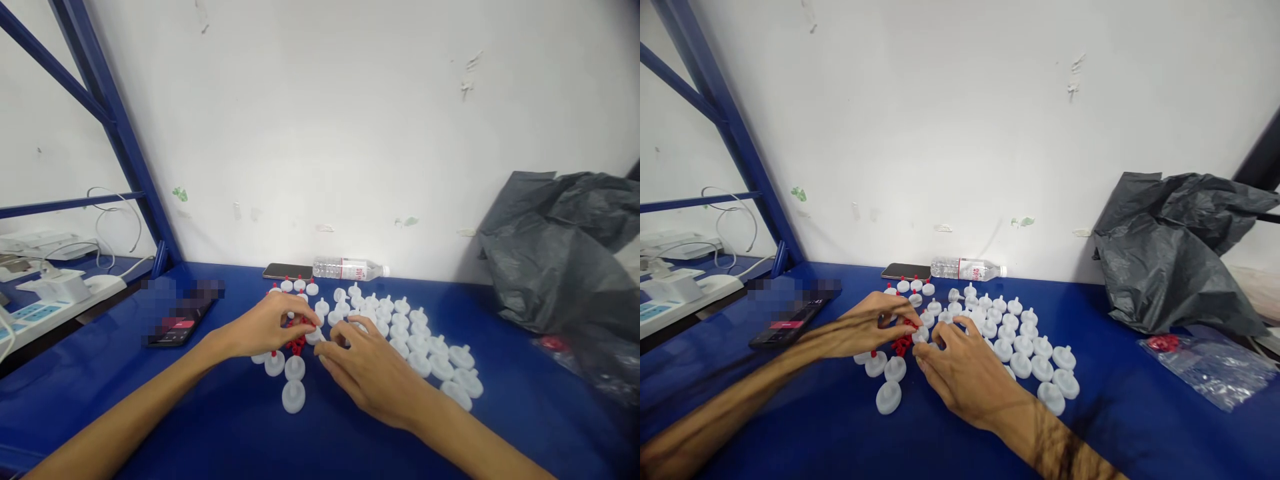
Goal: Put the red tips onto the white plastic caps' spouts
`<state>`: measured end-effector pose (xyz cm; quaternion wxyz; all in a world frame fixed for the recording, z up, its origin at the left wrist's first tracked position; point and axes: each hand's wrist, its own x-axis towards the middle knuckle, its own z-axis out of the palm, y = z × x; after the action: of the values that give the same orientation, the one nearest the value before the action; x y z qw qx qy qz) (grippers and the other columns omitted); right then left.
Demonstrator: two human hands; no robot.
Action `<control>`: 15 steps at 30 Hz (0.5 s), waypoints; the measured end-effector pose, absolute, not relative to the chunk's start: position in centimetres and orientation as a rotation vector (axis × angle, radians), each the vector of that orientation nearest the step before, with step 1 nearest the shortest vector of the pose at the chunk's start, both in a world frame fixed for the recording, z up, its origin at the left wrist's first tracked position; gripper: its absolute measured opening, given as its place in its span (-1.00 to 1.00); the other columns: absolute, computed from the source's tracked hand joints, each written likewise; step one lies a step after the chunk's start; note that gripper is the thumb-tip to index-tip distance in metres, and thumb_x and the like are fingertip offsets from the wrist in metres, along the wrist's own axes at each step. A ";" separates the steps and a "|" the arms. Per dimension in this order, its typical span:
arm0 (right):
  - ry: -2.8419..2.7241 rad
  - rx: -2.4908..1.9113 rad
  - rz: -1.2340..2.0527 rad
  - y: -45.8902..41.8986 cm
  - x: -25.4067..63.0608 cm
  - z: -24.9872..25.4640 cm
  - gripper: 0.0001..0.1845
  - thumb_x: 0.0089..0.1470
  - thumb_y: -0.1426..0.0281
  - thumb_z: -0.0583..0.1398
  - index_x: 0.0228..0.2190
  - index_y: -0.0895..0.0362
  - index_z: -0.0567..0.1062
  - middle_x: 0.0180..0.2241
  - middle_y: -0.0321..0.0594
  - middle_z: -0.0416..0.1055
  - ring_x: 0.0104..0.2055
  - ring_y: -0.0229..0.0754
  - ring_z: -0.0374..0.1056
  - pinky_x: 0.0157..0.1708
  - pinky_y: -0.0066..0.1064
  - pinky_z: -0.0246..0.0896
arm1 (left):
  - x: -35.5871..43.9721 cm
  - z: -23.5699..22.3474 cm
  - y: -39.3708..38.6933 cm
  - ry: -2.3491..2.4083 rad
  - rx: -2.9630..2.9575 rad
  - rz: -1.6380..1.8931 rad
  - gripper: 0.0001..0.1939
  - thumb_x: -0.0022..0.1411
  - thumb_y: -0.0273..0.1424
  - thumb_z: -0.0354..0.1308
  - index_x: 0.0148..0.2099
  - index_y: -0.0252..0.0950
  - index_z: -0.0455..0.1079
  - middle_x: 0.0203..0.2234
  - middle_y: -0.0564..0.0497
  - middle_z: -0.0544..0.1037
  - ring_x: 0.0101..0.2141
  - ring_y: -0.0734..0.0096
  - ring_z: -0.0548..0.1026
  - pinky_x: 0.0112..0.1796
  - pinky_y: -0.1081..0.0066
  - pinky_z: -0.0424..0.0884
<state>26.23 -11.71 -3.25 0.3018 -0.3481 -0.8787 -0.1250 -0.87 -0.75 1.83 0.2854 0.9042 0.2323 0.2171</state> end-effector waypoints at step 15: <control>-2.338 -0.912 -0.372 -11.7 26.3 -2.7 -0.83 0.68 0.40 0.33 -0.06 -0.02 0.72 -0.23 -0.32 0.64 -0.19 -0.10 0.62 0.10 -0.12 0.59 | -0.5 1.7 -2.4 0.564 2.455 0.569 -0.78 0.74 -0.39 0.38 0.13 -0.17 0.90 -0.04 -0.11 0.89 -0.10 0.19 0.75 0.02 0.28 0.62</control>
<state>26.34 -11.69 -2.74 0.2975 -0.3432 -0.8798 -0.1400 -0.55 -2.36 1.72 0.2760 0.9137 0.2101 0.2118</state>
